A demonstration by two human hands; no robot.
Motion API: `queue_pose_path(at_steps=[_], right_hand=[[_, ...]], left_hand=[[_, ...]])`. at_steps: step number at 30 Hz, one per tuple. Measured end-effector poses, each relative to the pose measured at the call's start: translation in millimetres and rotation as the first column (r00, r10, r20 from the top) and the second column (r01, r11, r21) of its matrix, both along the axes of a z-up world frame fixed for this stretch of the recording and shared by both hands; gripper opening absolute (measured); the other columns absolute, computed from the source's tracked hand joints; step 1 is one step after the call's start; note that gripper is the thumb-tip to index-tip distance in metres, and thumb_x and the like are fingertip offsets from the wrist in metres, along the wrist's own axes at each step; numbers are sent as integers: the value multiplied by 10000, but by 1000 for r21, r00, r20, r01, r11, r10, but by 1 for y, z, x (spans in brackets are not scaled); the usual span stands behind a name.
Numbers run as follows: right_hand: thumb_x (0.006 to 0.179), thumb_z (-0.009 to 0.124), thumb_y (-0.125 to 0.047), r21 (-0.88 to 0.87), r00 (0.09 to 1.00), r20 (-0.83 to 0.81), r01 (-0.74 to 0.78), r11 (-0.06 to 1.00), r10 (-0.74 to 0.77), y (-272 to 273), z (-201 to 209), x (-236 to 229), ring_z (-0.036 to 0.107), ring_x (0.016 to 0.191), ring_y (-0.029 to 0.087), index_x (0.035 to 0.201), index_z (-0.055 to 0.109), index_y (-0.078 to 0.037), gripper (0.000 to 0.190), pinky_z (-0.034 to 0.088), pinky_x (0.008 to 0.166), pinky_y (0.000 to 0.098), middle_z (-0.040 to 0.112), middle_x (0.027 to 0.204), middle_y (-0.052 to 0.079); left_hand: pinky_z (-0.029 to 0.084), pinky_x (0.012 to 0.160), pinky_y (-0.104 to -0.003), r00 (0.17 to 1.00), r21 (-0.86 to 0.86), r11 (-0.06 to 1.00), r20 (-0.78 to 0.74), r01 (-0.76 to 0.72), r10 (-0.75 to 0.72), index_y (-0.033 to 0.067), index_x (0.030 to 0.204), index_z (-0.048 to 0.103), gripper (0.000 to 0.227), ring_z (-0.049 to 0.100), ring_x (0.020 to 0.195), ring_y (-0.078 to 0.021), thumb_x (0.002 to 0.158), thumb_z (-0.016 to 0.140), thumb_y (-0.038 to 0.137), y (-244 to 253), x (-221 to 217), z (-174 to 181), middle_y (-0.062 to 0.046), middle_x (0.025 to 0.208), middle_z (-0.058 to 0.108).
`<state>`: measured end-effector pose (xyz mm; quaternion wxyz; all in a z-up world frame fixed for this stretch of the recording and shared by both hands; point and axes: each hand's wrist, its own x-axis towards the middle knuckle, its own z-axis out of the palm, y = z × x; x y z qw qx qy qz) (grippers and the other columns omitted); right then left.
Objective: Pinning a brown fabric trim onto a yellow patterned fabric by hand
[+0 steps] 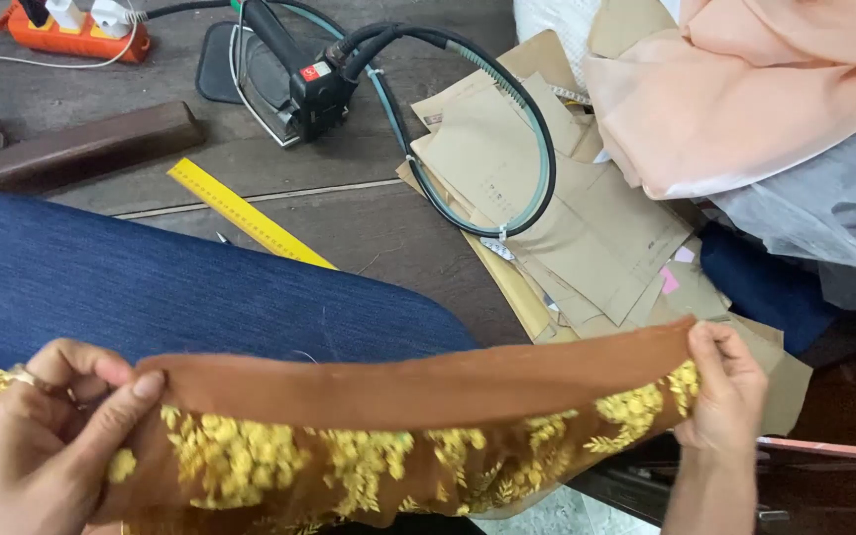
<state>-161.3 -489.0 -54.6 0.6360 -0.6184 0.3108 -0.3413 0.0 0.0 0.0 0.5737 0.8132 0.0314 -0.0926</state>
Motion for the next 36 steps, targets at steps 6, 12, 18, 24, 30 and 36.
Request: queue_pose_path(at_steps=[6, 12, 18, 24, 30, 36], right_hand=[[948, 657, -197, -63, 965, -260, 8, 998, -24, -31, -49, 6, 554, 750, 111, 970, 624, -69, 135, 461, 653, 216, 599, 895, 49], [964, 585, -99, 45, 961, -276, 19, 999, -6, -19, -78, 22, 539, 696, 73, 1093, 629, -18, 159, 444, 591, 168, 656, 915, 54], [1009, 586, -138, -63, 990, -92, 99, 993, -105, -17, -56, 20, 556, 654, 72, 1064, 640, -26, 136, 476, 619, 180, 636, 884, 44], [938, 557, -104, 22, 924, -362, -124, 992, 124, 52, -5, 44, 431, 508, 73, 1143, 663, -38, 241, 390, 442, 190, 701, 953, 68], [880, 579, -67, -149, 833, -405, -467, 872, 377, 122, 17, 76, 414, 456, 46, 1129, 695, -24, 278, 327, 389, 172, 759, 962, 59], [843, 636, -151, -64, 729, -540, -534, 843, 421, 146, 22, 90, 733, 845, 135, 1162, 682, -40, 341, 573, 724, 217, 774, 1007, 81]], left_hand=[[493, 474, -308, 991, 251, 963, -117, 98, -71, -27, 862, 617, 67, 634, 538, -203, 860, 668, 17, -41, 8, 9, -138, 684, 668], [441, 436, -269, 990, 349, 932, -134, 98, -54, 3, 856, 653, 106, 585, 497, -162, 852, 714, 89, -61, 16, 3, -101, 638, 671], [445, 456, -284, 997, 398, 915, -51, 69, -53, 5, 904, 651, 106, 576, 499, -166, 853, 695, 87, -60, 12, 3, -90, 683, 669], [442, 440, -297, 1000, 463, 886, 12, 11, -18, -7, 943, 657, 106, 547, 471, -174, 884, 668, 80, -58, 1, -1, -98, 656, 645], [477, 470, -298, 996, 598, 801, 45, 30, -71, 50, 1010, 651, 187, 589, 492, -179, 864, 682, 163, -55, -2, -8, -65, 681, 659], [477, 478, -306, 990, 591, 807, 104, 17, -98, 75, 985, 648, 189, 593, 481, -188, 835, 688, 184, -50, -8, -11, -47, 636, 641]])
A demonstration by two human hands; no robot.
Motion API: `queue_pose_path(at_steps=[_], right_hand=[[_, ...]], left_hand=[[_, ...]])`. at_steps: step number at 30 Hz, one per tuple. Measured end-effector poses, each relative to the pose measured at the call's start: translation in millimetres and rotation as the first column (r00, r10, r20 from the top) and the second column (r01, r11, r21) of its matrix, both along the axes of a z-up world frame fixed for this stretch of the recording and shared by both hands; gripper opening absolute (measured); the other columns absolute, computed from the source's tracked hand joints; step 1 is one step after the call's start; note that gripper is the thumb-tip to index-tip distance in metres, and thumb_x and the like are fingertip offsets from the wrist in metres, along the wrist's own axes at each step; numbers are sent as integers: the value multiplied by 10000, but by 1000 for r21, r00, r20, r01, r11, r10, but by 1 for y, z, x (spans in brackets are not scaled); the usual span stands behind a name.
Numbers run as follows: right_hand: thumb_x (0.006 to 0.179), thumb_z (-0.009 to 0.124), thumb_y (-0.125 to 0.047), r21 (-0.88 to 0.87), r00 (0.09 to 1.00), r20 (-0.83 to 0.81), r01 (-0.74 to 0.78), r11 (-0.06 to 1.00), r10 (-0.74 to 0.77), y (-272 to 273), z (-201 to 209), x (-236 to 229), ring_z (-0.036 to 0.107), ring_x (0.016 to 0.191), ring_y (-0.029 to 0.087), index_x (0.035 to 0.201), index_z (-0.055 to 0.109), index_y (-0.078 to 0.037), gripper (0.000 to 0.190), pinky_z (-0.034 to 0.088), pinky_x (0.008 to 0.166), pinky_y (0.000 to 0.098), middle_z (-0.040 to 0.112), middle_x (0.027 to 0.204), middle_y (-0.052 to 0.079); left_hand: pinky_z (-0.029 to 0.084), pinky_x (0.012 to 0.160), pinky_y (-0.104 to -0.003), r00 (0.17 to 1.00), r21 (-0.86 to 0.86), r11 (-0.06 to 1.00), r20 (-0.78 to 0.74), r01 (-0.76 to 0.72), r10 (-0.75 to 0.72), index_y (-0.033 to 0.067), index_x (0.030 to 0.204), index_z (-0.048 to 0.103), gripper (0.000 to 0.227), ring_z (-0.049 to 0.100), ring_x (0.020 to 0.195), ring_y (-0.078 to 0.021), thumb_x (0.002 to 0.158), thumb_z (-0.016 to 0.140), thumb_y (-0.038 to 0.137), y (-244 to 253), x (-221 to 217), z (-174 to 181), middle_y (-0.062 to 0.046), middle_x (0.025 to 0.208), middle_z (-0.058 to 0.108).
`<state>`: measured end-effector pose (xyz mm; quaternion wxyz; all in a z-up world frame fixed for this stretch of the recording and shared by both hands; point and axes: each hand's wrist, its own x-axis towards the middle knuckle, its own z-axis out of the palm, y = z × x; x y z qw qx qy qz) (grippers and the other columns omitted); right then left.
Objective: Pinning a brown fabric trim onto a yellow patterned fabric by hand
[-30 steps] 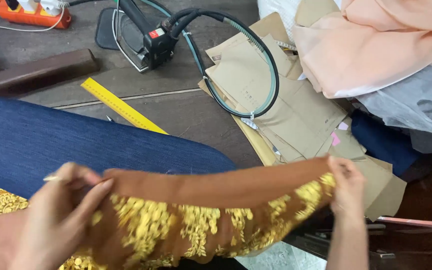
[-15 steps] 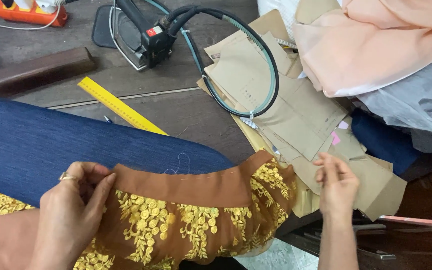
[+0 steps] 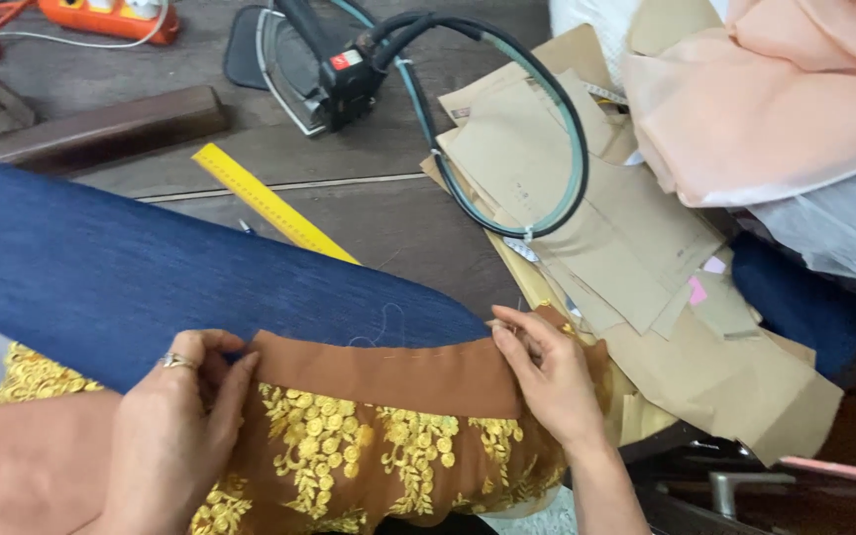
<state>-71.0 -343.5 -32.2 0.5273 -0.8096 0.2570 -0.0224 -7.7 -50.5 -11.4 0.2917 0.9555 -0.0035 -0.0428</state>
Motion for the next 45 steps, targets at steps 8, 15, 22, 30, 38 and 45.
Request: queue_pose_path(at_steps=[8, 15, 22, 30, 38, 45], right_hand=[[862, 614, -77, -214, 979, 196, -9, 977, 52, 28, 30, 10, 584, 651, 97, 1093, 671, 10, 253, 451, 550, 206, 700, 896, 66], [823, 626, -27, -367, 773, 299, -448, 815, 560, 89, 14, 19, 547, 497, 60, 1010, 685, -32, 196, 455, 356, 130, 662, 815, 41], [808, 618, 7, -435, 670, 276, -552, 711, 689, 133, 38, 28, 602, 589, 127, 1064, 639, 13, 257, 506, 515, 255, 633, 886, 55], [797, 644, -23, -498, 669, 219, -549, 671, 710, 143, 25, 36, 574, 534, 99, 1040, 683, -28, 246, 479, 466, 241, 637, 818, 13], [786, 668, -42, -491, 693, 224, -527, 694, 685, 145, 22, 37, 490, 463, 74, 1011, 705, -47, 228, 400, 392, 225, 642, 793, -3], [781, 666, -28, -486, 690, 224, -534, 692, 689, 146, 21, 37, 497, 477, 72, 1013, 704, -38, 236, 396, 392, 224, 639, 790, 9]], left_hand=[[476, 475, -307, 997, 112, 993, 66, -35, 28, 155, 961, 638, 169, 612, 480, -170, 855, 663, 285, 3, -11, -3, 10, 606, 639], [464, 449, -281, 995, -10, 998, 70, -64, 65, 153, 943, 645, 152, 604, 465, -130, 841, 676, 262, 4, -13, -4, 31, 584, 629], [452, 396, -280, 986, -63, 996, 151, -67, 75, 136, 885, 658, 126, 589, 414, -128, 834, 684, 248, 6, -15, -6, 9, 603, 670], [463, 401, -286, 981, -213, 959, -79, -189, 176, 152, 919, 656, 85, 608, 397, -126, 854, 627, 198, 24, -12, 0, 20, 546, 687], [413, 406, -227, 910, -314, 899, -375, -305, 178, 96, 838, 713, 133, 569, 417, -91, 840, 686, 226, 43, -18, 6, -12, 537, 701], [376, 418, -228, 867, -295, 918, -489, -265, 93, 97, 798, 721, 185, 488, 417, -86, 771, 821, 249, 45, -18, 2, 5, 486, 569]])
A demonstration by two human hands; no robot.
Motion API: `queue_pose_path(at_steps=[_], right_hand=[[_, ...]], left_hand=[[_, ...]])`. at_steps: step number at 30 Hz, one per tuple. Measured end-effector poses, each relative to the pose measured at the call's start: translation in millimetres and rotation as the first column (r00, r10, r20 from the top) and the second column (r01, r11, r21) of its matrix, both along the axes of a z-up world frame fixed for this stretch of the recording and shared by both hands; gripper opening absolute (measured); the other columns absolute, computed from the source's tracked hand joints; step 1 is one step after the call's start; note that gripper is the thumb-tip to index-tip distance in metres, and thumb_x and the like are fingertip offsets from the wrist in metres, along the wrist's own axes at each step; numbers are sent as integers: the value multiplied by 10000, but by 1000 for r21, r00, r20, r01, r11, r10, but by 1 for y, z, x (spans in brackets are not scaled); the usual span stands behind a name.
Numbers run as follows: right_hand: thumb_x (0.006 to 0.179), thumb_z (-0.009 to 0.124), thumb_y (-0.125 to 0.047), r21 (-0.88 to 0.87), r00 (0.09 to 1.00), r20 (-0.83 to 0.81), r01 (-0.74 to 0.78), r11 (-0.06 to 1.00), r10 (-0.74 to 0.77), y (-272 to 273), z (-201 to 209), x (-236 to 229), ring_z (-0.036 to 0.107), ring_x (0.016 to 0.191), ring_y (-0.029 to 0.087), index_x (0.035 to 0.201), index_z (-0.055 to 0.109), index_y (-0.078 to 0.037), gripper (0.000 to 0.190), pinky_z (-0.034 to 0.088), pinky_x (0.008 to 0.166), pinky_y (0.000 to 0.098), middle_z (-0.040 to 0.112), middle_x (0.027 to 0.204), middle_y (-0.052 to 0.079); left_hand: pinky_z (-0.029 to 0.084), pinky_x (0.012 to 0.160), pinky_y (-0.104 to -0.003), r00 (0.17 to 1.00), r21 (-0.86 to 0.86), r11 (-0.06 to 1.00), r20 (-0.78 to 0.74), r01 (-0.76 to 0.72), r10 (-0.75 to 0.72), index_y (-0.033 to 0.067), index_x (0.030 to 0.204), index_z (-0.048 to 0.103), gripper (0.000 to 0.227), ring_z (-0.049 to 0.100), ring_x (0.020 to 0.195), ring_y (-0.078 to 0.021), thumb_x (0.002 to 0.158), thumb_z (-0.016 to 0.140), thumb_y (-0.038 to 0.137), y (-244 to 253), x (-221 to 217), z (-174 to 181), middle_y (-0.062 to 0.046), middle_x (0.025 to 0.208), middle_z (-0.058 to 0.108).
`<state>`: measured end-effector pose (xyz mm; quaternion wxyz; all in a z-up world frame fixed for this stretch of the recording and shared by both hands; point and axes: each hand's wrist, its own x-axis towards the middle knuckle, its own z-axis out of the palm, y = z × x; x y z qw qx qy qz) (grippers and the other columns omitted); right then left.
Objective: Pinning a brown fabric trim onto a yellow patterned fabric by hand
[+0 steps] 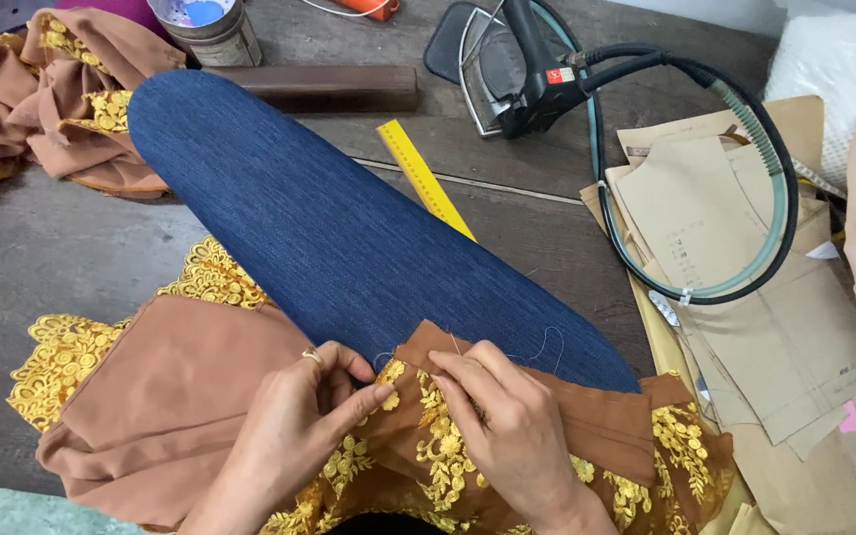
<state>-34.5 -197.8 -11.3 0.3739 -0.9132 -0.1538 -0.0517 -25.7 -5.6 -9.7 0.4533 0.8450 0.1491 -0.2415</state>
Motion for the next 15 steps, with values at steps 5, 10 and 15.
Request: queue_pose_path(at_steps=[5, 10, 15], right_hand=[[781, 669, -35, -2, 1000, 2, 7, 1000, -7, 0, 0, -1, 493, 471, 65, 1003, 707, -42, 225, 401, 394, 216, 638, 782, -1], [786, 668, -38, 8, 1000, -11, 11, 1000, -11, 0, 0, 0, 493, 468, 64, 1000, 708, -46, 218, 409, 395, 216, 635, 791, -7], [776, 672, -38, 9, 1000, -3, 7, 1000, -7, -1, -1, 0, 518, 484, 81, 1007, 704, -39, 233, 412, 401, 229, 643, 802, 12]], left_hand=[[410, 409, -223, 993, 30, 999, 121, -16, 12, 104, 853, 710, 148, 539, 431, -87, 773, 772, 212, 4, 4, 3, 4, 539, 631], [427, 425, -233, 962, 68, 996, 271, -60, 40, 89, 873, 709, 103, 541, 459, -84, 797, 712, 158, 4, 6, 4, 5, 587, 632], [458, 462, -233, 900, 122, 992, 429, 32, -82, 122, 891, 700, 192, 537, 527, -86, 768, 756, 257, -3, 6, -7, 30, 682, 578]])
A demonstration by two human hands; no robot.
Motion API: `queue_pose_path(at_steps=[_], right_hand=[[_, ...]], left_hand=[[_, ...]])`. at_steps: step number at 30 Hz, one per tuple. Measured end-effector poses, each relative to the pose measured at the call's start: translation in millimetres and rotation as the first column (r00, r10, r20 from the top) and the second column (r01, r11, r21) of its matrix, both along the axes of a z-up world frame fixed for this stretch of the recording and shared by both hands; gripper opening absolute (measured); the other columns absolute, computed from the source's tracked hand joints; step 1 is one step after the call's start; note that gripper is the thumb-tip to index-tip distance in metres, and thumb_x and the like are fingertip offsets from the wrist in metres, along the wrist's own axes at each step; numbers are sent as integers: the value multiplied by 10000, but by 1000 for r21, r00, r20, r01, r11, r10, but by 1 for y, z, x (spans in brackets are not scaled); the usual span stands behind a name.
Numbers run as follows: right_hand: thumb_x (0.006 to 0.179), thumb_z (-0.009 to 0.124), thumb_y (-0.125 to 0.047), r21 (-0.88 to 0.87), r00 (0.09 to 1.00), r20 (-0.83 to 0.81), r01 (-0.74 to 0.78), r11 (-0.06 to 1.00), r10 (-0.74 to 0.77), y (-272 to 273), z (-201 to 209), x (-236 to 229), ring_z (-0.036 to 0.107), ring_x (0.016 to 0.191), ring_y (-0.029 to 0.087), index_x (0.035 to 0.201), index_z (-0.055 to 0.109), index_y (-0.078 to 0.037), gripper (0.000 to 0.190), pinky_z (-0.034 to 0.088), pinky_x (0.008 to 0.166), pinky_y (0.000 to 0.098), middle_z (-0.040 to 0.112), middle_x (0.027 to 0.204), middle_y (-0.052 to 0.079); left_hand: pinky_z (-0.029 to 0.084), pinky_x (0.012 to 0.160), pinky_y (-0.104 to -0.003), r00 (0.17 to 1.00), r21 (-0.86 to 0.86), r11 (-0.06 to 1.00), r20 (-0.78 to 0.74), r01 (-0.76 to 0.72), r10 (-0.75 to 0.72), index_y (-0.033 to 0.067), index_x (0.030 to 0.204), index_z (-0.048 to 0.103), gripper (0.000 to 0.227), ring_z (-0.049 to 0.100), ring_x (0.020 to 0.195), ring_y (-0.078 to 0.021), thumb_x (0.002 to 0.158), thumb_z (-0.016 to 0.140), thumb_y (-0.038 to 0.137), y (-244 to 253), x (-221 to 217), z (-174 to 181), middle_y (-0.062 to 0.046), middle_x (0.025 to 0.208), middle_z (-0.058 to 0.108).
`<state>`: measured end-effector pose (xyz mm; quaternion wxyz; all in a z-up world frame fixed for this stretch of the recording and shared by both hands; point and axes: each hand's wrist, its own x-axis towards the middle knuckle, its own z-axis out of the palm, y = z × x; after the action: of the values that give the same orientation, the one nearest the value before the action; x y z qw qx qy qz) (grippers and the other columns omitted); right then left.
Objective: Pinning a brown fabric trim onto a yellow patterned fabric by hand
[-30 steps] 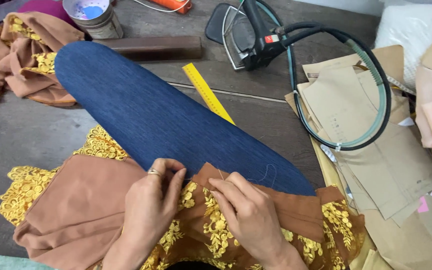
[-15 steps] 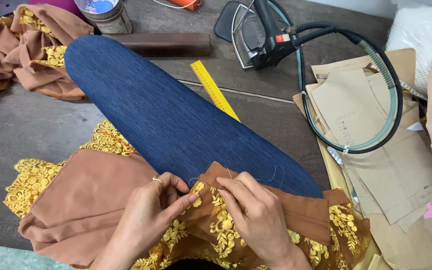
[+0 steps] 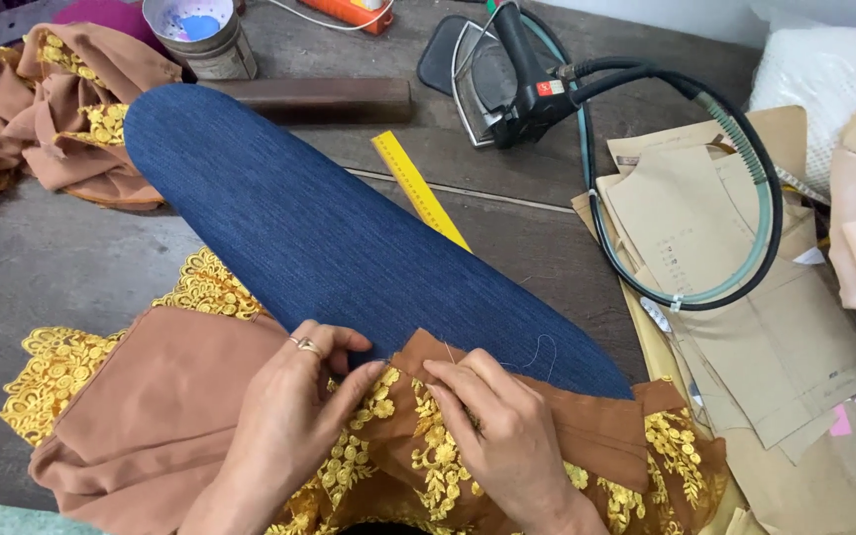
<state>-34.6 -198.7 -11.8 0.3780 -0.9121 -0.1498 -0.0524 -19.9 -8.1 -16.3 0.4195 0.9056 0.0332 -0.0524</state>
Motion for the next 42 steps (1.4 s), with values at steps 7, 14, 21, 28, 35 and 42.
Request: queue_pose_path(at_steps=[7, 14, 21, 28, 35, 42], right_hand=[[770, 674, -32, -3, 1000, 3, 0, 1000, 0, -1, -3, 0, 504, 471, 66, 1011, 706, -41, 243, 408, 391, 208, 652, 800, 10], [765, 673, -22, 9, 1000, -2, 1, 1000, -1, 0, -2, 0, 527, 490, 77, 1012, 703, -38, 249, 431, 408, 223, 649, 804, 14], [768, 676, -26, -1, 1000, -8, 0, 1000, 0, -1, -2, 0, 500, 471, 68, 1031, 703, -35, 264, 409, 381, 211, 647, 795, 14], [880, 576, -149, 320, 969, -227, 169, 932, -98, -43, 6, 8, 415, 486, 80, 994, 738, -76, 212, 329, 373, 207, 617, 697, 5], [910, 515, -8, 403, 908, -311, 394, 826, -281, -75, 26, 1, 382, 526, 63, 1176, 665, 16, 307, 304, 429, 197, 634, 820, 65], [876, 523, -14, 375, 922, -287, 359, 855, -261, -75, 18, -10, 465, 469, 67, 1204, 634, 4, 347, 416, 395, 191, 736, 802, 75]], left_hand=[[492, 509, -256, 999, 143, 990, 45, 5, -12, 141, 881, 690, 116, 568, 566, -101, 802, 711, 223, -9, 2, 7, 26, 729, 581], [454, 534, -263, 917, 98, 989, 374, 108, -137, 105, 864, 709, 80, 542, 641, -128, 786, 703, 122, -16, -3, 5, 5, 750, 545], [473, 538, -265, 947, 147, 983, 285, 108, -146, 138, 796, 712, 57, 554, 654, -120, 781, 717, 192, -22, 2, -2, 26, 726, 569], [479, 609, -289, 969, 196, 978, 219, 73, -117, 154, 780, 684, 82, 573, 700, -136, 781, 711, 232, -23, 3, 1, 33, 771, 576], [425, 727, -301, 877, 169, 945, 356, 280, -324, 123, 914, 721, 170, 531, 813, -170, 771, 647, 67, -27, 7, -4, 5, 926, 587], [507, 740, -267, 872, 119, 928, 317, 353, -372, 103, 931, 746, 235, 572, 820, -147, 739, 640, 17, -29, 8, 5, 23, 974, 642]])
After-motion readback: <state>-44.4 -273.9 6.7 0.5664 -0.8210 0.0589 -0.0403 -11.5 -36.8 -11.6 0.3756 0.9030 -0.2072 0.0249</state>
